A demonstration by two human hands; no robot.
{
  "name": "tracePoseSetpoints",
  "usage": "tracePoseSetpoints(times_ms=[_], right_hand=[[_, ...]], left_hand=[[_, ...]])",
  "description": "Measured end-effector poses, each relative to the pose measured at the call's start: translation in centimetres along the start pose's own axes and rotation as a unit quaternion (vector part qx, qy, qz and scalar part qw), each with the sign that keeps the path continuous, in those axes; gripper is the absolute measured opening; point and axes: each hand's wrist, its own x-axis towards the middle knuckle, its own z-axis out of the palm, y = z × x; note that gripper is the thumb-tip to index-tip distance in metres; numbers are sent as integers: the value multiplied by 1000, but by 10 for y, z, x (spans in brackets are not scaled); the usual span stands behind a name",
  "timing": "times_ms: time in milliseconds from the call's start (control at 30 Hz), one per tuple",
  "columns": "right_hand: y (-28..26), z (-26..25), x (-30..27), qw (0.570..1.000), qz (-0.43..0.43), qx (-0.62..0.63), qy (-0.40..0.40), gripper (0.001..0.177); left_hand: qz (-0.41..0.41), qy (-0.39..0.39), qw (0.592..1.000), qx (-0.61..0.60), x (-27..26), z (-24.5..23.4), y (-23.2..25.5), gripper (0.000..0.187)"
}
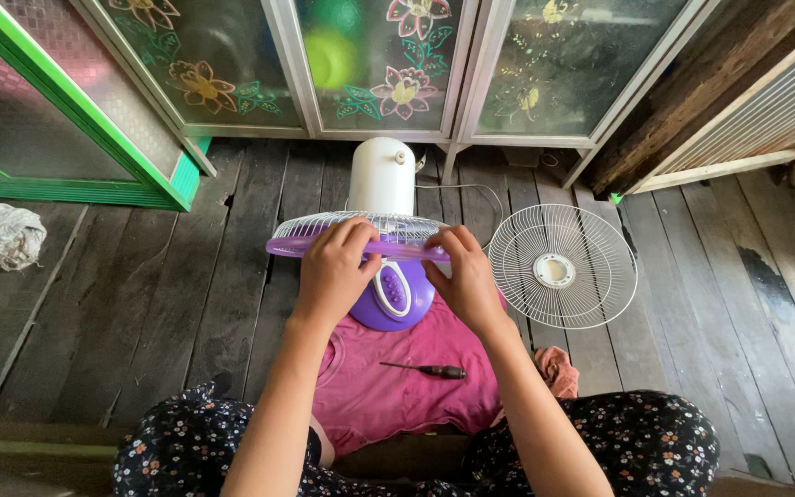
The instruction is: The person disassembles a purple table fan by first removing the front grill with a screwdriver, then unscrewing the center nut to detach the fan blades. The components are placed on a pink cloth on the floor.
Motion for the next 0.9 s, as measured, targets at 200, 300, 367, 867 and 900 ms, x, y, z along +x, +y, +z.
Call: tracePoseSetpoints(times_ms=[200,300,367,867,900], right_hand=[[3,6,0,1000,-9,-13,4,31],[4,12,-1,1000,-8,-22,17,32],[4,14,0,999,0,-25,21,33],[3,19,-2,998,-10,-28,51,31],[3,19,-2,998,-18,-28,55,31]], left_hand=[[6,25,1000,3,-6,9,-8,27],[56,50,997,30,-9,13,-13,31],[80,61,994,29,-10,16,-15,32],[56,22,998,11,-8,14,-17,40],[45,8,999,-6,-8,10,-17,42]])
